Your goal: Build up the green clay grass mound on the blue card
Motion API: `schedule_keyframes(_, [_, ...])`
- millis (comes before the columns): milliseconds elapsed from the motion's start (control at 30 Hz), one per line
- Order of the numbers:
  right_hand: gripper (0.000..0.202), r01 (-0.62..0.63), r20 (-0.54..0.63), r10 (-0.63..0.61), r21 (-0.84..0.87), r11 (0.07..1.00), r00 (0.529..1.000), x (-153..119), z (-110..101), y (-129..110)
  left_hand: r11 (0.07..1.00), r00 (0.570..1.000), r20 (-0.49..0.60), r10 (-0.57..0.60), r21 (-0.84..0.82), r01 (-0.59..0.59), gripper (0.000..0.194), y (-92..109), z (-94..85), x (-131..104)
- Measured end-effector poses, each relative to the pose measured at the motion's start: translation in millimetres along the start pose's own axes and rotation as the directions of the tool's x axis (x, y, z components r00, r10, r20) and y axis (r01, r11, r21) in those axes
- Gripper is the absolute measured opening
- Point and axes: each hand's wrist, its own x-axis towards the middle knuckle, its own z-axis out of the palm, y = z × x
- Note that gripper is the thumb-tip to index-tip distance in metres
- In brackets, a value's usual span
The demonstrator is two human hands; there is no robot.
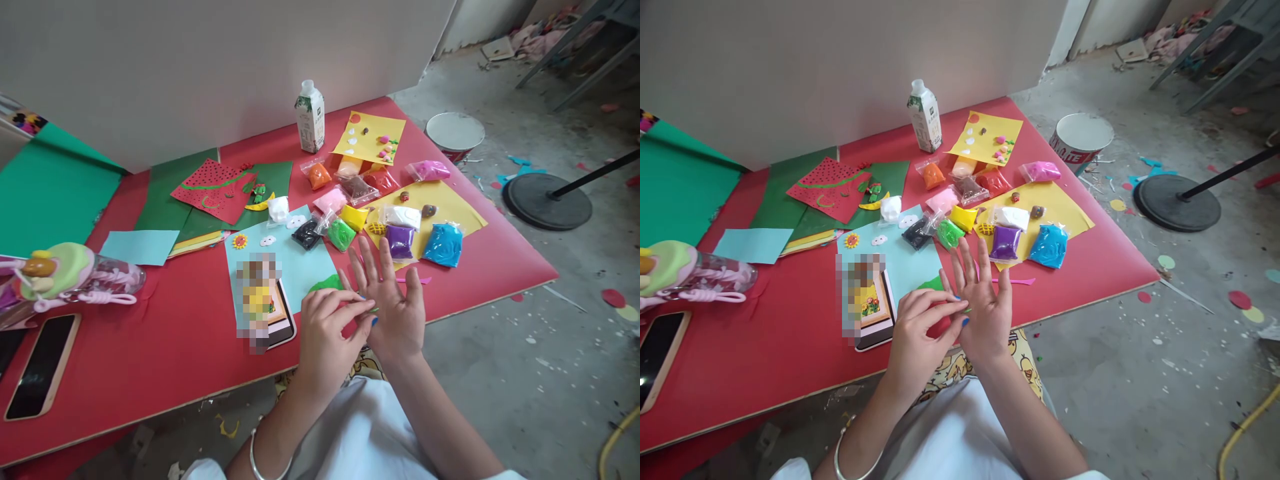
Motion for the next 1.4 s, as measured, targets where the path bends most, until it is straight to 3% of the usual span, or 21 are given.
schedule_keyframes(400, [0.055, 0.025, -0.049, -0.017, 0.157, 0.987, 0.999, -6.9, 4.0, -6.1, 0.995, 0.995, -0.041, 0.092, 0.05, -0.09, 0.005, 4.3, 1.9, 1.2])
schedule_keyframes(600, [0.053, 0.13, -0.042, -0.133, -0.058, 0.99, 0.99, -4.5, 1.5, -0.4, 0.939, 0.965, -0.017, 0.263, 0.237, -0.251, 0.013, 4.5, -4.0, -1.0])
schedule_keyframes(833, [0.055, 0.195, -0.012, -0.206, -0.265, 0.944, 0.979, -7.0, 2.0, 5.4, 0.915, 0.954, 0.008, 0.299, 0.282, -0.289, 0.016, 7.1, -2.6, -1.0])
schedule_keyframes(967, [0.056, 0.196, 0.007, -0.204, -0.311, 0.93, 0.979, -6.5, -1.3, 3.9, 0.917, 0.955, 0.001, 0.295, 0.282, -0.284, 0.014, 6.7, -2.6, -0.2])
schedule_keyframes(1267, [0.054, 0.14, -0.005, -0.141, -0.101, 0.985, 0.99, -4.8, -2.2, 5.1, 0.912, 0.953, 0.004, 0.303, 0.287, -0.291, 0.014, 6.4, -2.9, 1.5])
schedule_keyframes(1400, [0.043, 0.061, -0.023, -0.065, -0.132, 0.989, 0.998, -5.4, -11.6, 1.9, 0.913, 0.956, -0.014, 0.294, 0.3, -0.277, 0.009, 2.2, -10.2, 6.3])
